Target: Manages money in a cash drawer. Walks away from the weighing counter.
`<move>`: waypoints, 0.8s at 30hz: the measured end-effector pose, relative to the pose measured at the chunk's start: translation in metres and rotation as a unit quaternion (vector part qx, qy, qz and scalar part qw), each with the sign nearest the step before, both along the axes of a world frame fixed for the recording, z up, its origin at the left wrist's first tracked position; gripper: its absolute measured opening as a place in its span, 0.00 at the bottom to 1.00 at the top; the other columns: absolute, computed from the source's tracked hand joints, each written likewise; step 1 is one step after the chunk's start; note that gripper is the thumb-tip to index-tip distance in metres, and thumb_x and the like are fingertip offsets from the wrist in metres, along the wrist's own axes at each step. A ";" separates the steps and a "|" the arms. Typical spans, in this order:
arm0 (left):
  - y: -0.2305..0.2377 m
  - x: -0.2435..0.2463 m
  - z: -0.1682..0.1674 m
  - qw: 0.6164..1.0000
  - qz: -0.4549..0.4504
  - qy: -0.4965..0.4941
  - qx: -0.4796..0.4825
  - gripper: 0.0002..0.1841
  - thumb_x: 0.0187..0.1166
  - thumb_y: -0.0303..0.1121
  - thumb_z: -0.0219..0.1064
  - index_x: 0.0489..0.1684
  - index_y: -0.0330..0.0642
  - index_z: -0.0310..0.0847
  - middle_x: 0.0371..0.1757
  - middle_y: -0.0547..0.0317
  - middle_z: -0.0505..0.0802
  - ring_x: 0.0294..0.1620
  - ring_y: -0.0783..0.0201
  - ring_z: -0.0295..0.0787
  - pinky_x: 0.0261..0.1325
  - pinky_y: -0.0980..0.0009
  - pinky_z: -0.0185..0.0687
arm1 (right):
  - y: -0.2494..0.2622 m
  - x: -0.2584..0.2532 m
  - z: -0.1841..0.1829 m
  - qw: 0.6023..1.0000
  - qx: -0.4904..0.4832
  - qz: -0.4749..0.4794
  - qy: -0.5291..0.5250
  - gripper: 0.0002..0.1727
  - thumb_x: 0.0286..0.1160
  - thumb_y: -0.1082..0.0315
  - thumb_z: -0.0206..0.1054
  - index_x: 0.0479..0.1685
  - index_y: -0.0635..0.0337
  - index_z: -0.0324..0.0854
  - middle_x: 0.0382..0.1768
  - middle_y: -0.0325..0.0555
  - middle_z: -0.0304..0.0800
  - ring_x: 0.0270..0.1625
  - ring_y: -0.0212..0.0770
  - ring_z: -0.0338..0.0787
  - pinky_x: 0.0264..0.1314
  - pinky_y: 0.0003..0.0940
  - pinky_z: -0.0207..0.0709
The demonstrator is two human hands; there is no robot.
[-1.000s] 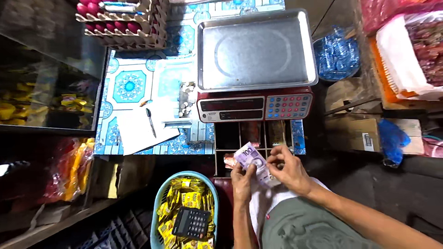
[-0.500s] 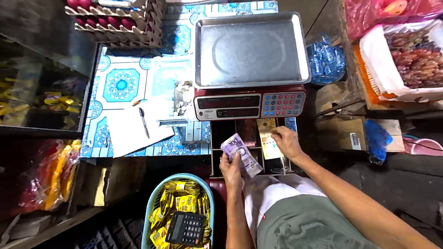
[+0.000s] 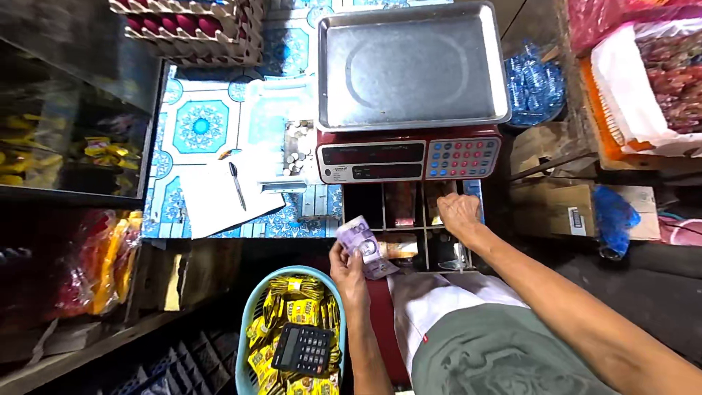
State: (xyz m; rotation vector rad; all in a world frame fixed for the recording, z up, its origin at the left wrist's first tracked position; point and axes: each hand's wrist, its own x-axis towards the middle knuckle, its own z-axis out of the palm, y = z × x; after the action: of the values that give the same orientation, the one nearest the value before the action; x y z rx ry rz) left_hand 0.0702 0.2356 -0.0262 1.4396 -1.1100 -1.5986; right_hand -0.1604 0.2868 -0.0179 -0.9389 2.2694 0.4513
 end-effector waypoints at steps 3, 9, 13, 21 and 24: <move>-0.021 -0.012 0.004 0.987 -0.054 -0.108 -0.107 0.31 0.74 0.16 0.64 0.78 0.23 0.56 0.52 0.39 0.89 0.44 0.63 0.91 0.46 0.68 0.87 | -0.007 0.005 0.012 1.000 0.028 -0.003 0.006 0.18 0.90 0.71 0.50 0.63 0.73 0.80 0.62 0.71 0.85 0.63 0.68 0.87 0.58 0.60 0.79; -0.073 -0.071 0.000 0.868 -0.281 -0.373 -0.168 0.12 0.72 0.16 0.65 0.52 0.27 0.87 0.60 0.31 0.87 0.63 0.38 0.86 0.68 0.47 0.80 | 0.011 0.007 0.025 0.996 -0.076 0.051 -0.020 0.25 0.94 0.58 0.52 0.81 0.60 0.72 0.80 0.67 0.71 0.53 0.69 0.90 0.52 0.63 0.81; -0.091 -0.105 -0.015 0.819 -0.346 -0.447 -0.103 0.13 0.81 0.25 0.65 0.53 0.21 0.84 0.57 0.26 0.89 0.66 0.34 0.85 0.70 0.42 0.76 | 0.073 0.007 0.014 0.922 -0.374 0.083 0.060 0.21 0.79 0.65 0.67 0.68 0.64 0.85 0.78 0.64 0.78 0.27 0.63 0.93 0.23 0.59 0.82; -0.080 -0.107 -0.048 0.791 -0.301 -0.462 -0.265 0.13 0.80 0.22 0.62 0.54 0.24 0.87 0.61 0.25 0.88 0.64 0.30 0.86 0.65 0.40 0.81 | 0.145 0.010 -0.007 0.854 -0.476 0.179 0.108 0.13 0.72 0.78 0.59 0.43 0.68 0.91 0.49 0.58 0.95 0.44 0.58 0.96 0.41 0.48 0.89; -0.064 -0.086 -0.040 0.778 -0.264 -0.436 -0.368 0.08 0.71 0.18 0.67 0.43 0.25 0.89 0.51 0.26 0.90 0.58 0.28 0.87 0.63 0.39 0.82 | 0.096 0.000 -0.009 0.790 -0.506 0.339 0.064 0.09 0.78 0.81 0.58 0.41 0.67 0.85 0.48 0.56 0.94 0.53 0.53 0.94 0.59 0.46 0.86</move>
State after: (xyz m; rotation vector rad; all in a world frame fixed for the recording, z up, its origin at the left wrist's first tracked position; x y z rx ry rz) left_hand -0.0155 0.1712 -0.0666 1.3355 -2.5059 -0.5038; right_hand -0.1601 0.3831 -0.0272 -2.3386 2.1555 -0.5519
